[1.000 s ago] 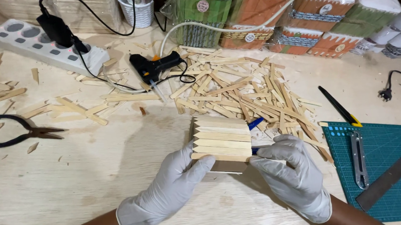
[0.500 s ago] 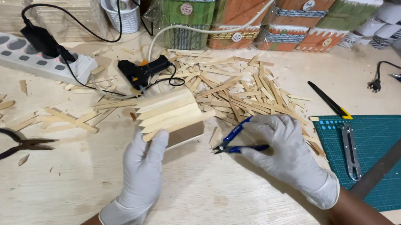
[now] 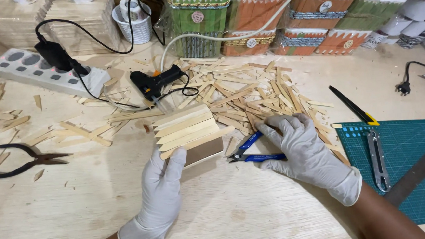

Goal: The person assembles a cylindrical craft item by cutting thin wooden sticks with pliers and gluing them around a cardboard tube. They repeatedly trim stick ends and attach them in a staggered pattern around the tube's circumference.

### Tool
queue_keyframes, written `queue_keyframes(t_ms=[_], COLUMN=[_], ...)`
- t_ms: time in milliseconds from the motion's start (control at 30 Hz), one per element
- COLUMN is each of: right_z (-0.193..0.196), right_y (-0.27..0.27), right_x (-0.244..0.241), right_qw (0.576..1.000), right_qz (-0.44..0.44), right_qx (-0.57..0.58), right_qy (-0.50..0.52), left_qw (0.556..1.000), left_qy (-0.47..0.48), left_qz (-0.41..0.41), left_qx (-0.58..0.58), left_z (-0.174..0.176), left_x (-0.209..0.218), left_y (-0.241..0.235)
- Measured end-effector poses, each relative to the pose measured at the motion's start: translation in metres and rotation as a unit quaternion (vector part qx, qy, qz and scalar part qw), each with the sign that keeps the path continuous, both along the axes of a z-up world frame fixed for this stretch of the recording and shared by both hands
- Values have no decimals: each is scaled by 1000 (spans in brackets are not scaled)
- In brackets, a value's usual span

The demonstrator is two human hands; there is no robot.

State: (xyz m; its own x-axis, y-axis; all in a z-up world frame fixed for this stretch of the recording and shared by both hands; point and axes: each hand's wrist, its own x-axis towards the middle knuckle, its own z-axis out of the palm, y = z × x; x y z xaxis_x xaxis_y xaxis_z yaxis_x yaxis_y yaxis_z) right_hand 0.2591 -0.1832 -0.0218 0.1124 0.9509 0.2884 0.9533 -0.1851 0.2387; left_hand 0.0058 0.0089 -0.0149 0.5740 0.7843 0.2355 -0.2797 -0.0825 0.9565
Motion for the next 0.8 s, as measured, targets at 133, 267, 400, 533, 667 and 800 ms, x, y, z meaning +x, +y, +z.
queue_keyframes(t_ms=[133,267,400,533,667,800], right_z=[10,-2,4,4,11,3], right_y=[4,5,10,8,-1,-12], right_x=[-10,-7,-19,-20,-27,-45], right_qw=[998,999,994,996,966,862], right_qz=[27,23,56,33,98,181], right_qx=[7,32,92,61,173,221], right_qy=[51,22,15,47,164,419], left_qw=[1000,999,1000,999,999,998], left_qy=[-25,-13,-2,3,-15,-1], left_qz=[-4,19,15,30,36,47], left_qx=[-18,-33,-22,-33,-26,32], left_z=[0,2,7,4,2,12], left_x=[2,2,1,2,2,-4], left_y=[1,-4,-9,-8,-11,-17])
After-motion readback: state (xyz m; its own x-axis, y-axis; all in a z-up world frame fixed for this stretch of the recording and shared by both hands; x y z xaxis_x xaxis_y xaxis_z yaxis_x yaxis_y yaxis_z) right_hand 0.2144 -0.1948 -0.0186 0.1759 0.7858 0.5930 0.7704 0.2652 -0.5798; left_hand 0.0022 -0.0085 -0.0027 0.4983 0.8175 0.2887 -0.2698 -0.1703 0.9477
